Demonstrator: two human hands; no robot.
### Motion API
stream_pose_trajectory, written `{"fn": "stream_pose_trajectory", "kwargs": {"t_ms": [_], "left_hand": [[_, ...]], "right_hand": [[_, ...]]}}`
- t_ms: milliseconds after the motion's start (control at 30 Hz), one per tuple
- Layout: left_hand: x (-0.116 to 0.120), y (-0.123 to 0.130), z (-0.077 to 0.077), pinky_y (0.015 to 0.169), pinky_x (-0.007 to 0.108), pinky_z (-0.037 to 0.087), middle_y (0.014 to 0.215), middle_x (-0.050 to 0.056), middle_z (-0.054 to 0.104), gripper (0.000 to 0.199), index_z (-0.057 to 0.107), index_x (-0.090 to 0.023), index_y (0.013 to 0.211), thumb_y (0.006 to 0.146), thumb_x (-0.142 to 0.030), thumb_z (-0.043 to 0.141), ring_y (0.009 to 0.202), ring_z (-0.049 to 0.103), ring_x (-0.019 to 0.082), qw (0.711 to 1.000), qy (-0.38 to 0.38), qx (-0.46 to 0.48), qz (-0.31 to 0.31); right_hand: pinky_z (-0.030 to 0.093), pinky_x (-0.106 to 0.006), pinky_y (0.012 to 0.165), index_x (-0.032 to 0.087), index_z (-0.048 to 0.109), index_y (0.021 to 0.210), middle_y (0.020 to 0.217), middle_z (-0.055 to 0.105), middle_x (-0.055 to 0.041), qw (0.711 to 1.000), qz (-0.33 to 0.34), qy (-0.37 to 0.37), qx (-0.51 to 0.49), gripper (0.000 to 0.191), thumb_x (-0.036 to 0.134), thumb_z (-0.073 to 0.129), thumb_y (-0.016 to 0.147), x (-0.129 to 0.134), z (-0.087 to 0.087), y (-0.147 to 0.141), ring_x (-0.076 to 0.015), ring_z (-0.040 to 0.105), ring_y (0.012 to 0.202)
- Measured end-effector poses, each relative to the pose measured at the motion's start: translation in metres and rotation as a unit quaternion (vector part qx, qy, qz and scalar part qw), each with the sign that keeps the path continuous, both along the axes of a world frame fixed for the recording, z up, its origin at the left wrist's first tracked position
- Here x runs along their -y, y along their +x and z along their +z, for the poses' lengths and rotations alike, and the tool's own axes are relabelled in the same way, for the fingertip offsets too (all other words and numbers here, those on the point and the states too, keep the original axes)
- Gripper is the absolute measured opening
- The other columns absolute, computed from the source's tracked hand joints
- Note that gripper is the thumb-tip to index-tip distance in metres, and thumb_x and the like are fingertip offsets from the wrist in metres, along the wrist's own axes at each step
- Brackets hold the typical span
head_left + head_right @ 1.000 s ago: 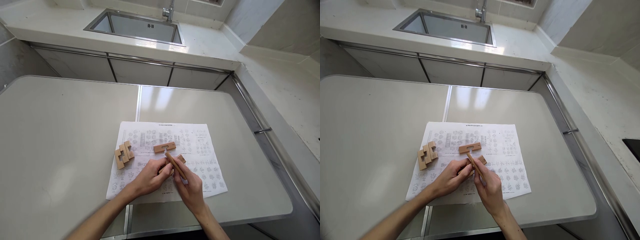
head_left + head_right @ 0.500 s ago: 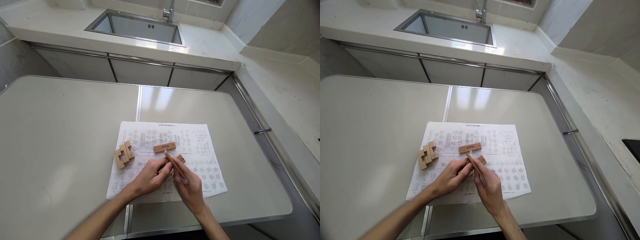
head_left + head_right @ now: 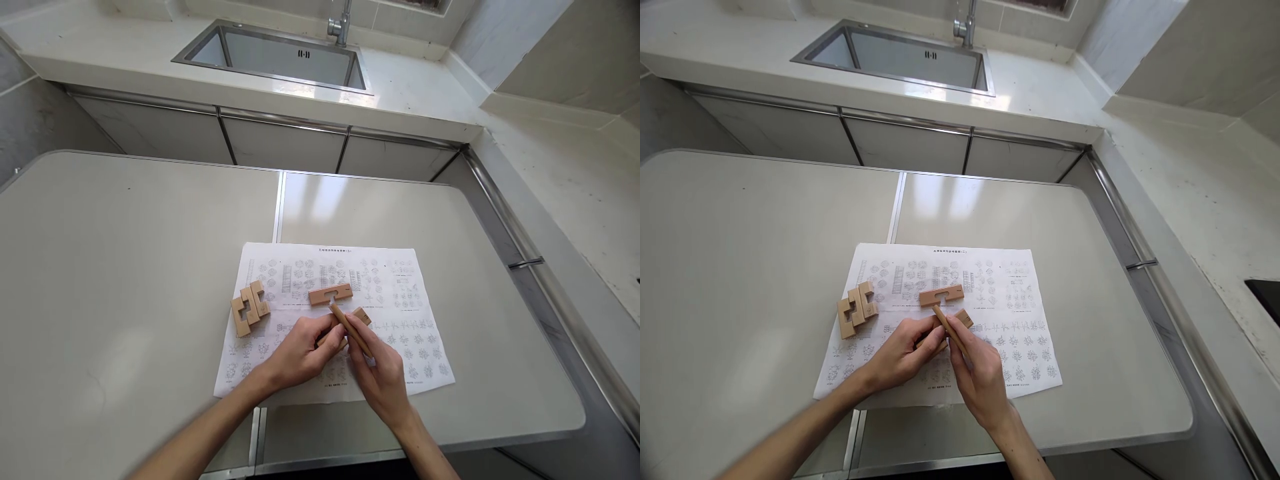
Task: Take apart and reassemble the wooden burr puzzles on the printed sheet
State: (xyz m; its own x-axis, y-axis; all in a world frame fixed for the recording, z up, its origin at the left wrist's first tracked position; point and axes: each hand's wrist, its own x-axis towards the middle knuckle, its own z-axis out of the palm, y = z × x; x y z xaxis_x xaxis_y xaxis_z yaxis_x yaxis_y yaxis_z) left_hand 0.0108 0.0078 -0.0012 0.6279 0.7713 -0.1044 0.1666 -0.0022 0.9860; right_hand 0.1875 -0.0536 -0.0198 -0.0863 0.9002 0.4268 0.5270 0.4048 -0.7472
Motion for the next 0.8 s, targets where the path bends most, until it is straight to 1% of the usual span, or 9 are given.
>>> {"fn": "stream_pose_trajectory", "kwargs": {"t_ms": [133,267,300,400,467,533,667,733,800], "left_hand": [[0.001,0.000,0.001,0.056,0.026,0.034,0.068,-0.003,0.048,0.042,0.057,-0.017,0.083,0.109,-0.046,0.043,0.059,0.042,0.012,1.000,-0.012,0.017,0.020],[0.000,-0.001,0.002,0.050,0.023,0.031,0.063,-0.006,0.042,0.043,0.052,-0.019,0.082,0.106,-0.055,0.049,0.053,0.036,0.009,0.986,-0.092,0.101,0.091],[-0.001,-0.001,0.001,0.048,0.023,0.030,0.062,-0.007,0.040,0.044,0.050,-0.020,0.081,0.105,-0.057,0.050,0.051,0.033,0.009,0.980,-0.113,0.123,0.110],[-0.003,-0.002,0.000,0.045,0.023,0.030,0.060,-0.008,0.039,0.047,0.046,-0.021,0.079,0.103,-0.060,0.051,0.048,0.032,0.008,0.967,-0.142,0.153,0.145],[-0.004,-0.003,0.000,0.045,0.023,0.032,0.060,-0.008,0.038,0.046,0.048,-0.021,0.080,0.103,-0.061,0.051,0.047,0.034,0.008,0.966,-0.142,0.156,0.150],[-0.005,-0.003,0.000,0.044,0.022,0.032,0.061,-0.008,0.039,0.046,0.049,-0.020,0.082,0.103,-0.061,0.051,0.047,0.036,0.008,0.965,-0.144,0.159,0.152],[-0.005,-0.003,0.000,0.045,0.022,0.034,0.063,-0.007,0.042,0.044,0.052,-0.019,0.084,0.103,-0.058,0.054,0.050,0.039,0.008,0.964,-0.145,0.160,0.158],[-0.005,-0.003,-0.001,0.045,0.022,0.034,0.064,-0.007,0.042,0.043,0.055,-0.018,0.086,0.103,-0.057,0.054,0.050,0.039,0.008,0.963,-0.144,0.161,0.159],[-0.005,-0.003,-0.001,0.045,0.022,0.034,0.064,-0.006,0.043,0.043,0.058,-0.017,0.089,0.103,-0.057,0.054,0.051,0.039,0.008,0.963,-0.142,0.162,0.159]], "right_hand": [[0.069,-0.031,0.072,0.033,0.044,0.160,0.114,0.082,-0.0063,1.000,-0.013,-0.027,-0.005,0.057,0.017,0.055,0.107,0.004,-0.005,0.004,-0.0218,0.082,0.090],[0.068,-0.038,0.078,0.031,0.028,0.166,0.125,0.077,-0.0094,0.998,-0.028,-0.043,-0.025,0.069,0.022,0.060,0.106,0.003,-0.002,0.012,-0.0232,0.080,0.097],[0.068,-0.038,0.077,0.031,0.030,0.166,0.127,0.076,-0.0099,0.998,-0.029,-0.042,-0.023,0.068,0.022,0.061,0.106,0.001,0.000,0.014,-0.0234,0.080,0.098],[0.067,-0.039,0.081,0.030,0.053,0.149,0.128,0.074,-0.0101,0.999,-0.025,-0.037,0.026,0.045,0.020,0.059,0.106,-0.012,0.006,0.020,-0.0249,0.076,0.107],[0.064,-0.046,0.094,0.029,0.059,0.142,0.131,0.071,-0.0109,0.997,-0.010,-0.026,0.078,0.036,0.019,0.056,0.107,-0.026,0.008,0.022,-0.0277,0.070,0.119],[0.058,-0.053,0.106,0.028,0.057,0.143,0.136,0.067,-0.0119,0.993,0.019,-0.011,0.116,0.038,0.018,0.055,0.107,-0.041,0.009,0.021,-0.0301,0.064,0.129],[0.056,-0.057,0.104,0.024,0.059,0.133,0.130,0.068,-0.0126,0.981,0.071,0.008,0.180,0.029,0.017,0.059,0.105,-0.066,0.006,0.016,-0.0333,0.059,0.127],[0.058,-0.055,0.098,0.023,0.063,0.120,0.118,0.070,-0.0115,0.977,0.088,0.012,0.194,0.017,0.017,0.059,0.105,-0.074,0.005,0.014,-0.0321,0.060,0.118],[0.060,-0.052,0.091,0.023,0.064,0.110,0.110,0.068,-0.0107,0.974,0.102,0.007,0.203,0.011,0.015,0.059,0.104,-0.079,0.005,0.012,-0.0308,0.060,0.109]]}}
